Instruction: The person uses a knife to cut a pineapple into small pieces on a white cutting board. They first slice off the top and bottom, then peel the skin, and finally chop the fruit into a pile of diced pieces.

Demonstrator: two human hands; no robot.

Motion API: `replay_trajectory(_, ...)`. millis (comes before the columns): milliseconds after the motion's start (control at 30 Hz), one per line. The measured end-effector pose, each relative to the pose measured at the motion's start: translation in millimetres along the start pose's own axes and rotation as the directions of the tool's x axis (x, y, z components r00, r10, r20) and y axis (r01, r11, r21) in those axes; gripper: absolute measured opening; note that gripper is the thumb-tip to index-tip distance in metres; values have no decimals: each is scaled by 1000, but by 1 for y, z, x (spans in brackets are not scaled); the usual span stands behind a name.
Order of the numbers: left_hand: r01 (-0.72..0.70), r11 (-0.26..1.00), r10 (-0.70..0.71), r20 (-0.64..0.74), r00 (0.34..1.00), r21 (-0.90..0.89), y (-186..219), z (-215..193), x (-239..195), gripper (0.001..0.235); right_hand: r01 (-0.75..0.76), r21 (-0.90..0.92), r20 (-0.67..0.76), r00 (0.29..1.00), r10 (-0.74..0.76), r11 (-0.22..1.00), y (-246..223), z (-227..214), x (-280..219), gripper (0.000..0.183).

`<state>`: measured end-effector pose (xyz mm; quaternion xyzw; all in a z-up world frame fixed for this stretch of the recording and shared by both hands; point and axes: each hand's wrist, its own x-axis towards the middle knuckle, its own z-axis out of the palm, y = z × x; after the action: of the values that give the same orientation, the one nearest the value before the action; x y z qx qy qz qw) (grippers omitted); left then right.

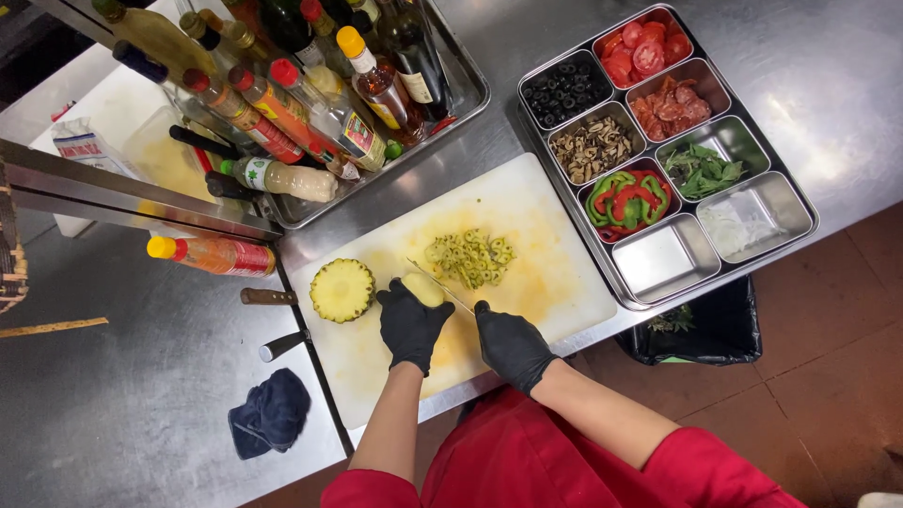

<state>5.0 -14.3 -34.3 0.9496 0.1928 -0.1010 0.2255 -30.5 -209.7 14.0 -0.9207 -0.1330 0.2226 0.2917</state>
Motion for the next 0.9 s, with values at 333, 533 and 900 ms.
replay_trajectory(333,17,1000,-17,-20,1000,-3,5,-3,-1,112,49,-93,-24,998,-51,994,5,1,-4,31)
replay_trajectory(533,-4,1000,4,-17,1000,4,11,-8,-1,109,73,-41,-38,997,-74,997,24,26,31,33)
replay_trajectory(900,34,999,-34,31,999,-1,-1,7,13,104,6,121,70,997,-15,993,50,74,68,63)
